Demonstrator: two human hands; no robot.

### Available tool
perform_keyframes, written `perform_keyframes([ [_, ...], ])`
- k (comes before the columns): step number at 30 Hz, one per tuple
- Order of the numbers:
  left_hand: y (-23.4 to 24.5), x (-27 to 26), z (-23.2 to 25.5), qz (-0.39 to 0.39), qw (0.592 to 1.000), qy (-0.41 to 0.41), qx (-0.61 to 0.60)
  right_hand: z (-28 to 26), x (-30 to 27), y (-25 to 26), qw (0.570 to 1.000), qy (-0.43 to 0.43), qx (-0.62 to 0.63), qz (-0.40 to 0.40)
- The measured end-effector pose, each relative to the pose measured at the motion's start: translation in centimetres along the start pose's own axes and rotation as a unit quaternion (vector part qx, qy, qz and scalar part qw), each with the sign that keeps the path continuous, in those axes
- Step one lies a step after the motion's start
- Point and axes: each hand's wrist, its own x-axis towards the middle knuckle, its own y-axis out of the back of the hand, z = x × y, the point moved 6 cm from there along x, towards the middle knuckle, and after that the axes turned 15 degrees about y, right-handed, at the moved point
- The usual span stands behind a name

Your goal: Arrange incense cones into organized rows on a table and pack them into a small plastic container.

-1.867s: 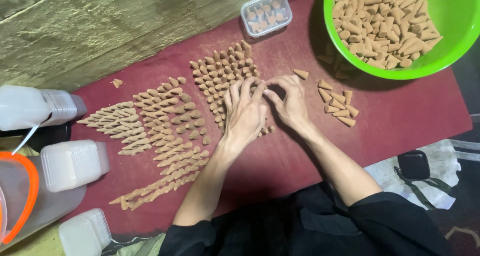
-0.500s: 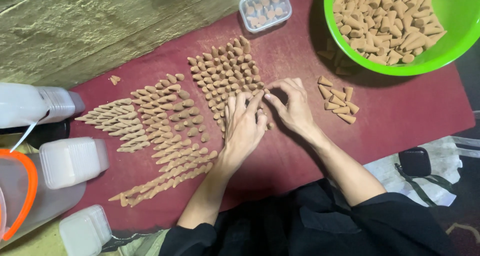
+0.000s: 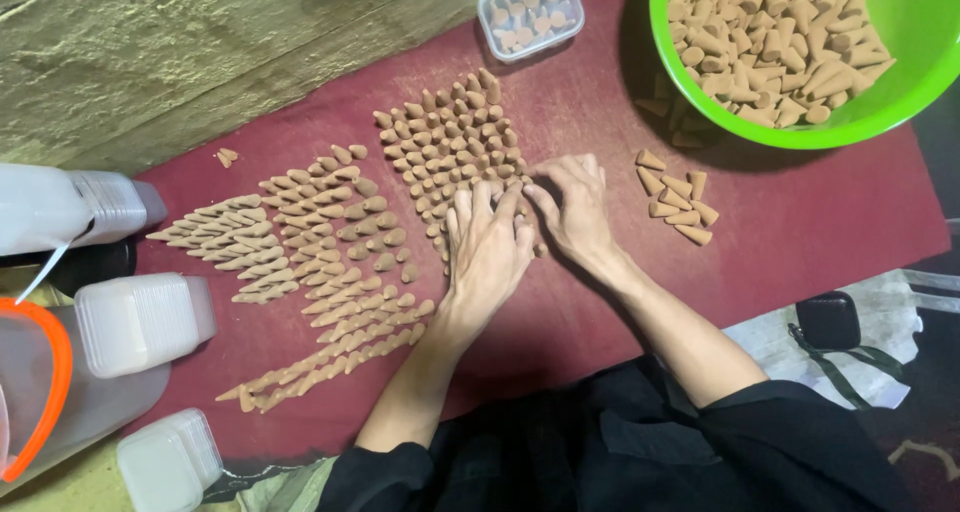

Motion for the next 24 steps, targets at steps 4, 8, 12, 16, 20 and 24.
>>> perform_keyframes([
  [4,0.7,0.2,0.6,0.023,1.0,-0.007,0.005,-0.3,0.0,0.7,1.0,-0.003,0.009,0.019],
  [8,1.5,0.6,2.1,0.082,0.994,-0.05,-0.047,-0.8,-0.2,4.0,0.998,-0.001,-0.021,0.057],
  [12,-0.6,1.2,4.7,0.084,0.985,-0.136,-0.069,0.2,-2.0,8.8,0.982,-0.036,-0.156,0.096],
  [16,-5.4,2.6,7.4,0.031,0.982,-0.178,-0.046,3.6,-4.9,11.9,0.972,-0.074,-0.197,0.102],
  [20,-8.6,4.2,11.0,-0.048,0.977,-0.208,0.002,5.7,-6.5,14.0,0.953,-0.12,-0.236,0.149],
  [24,-10.7,6.3,13.0,-0.069,0.981,-0.18,0.029,8.3,-7.4,13.4,0.943,-0.187,-0.238,0.14],
])
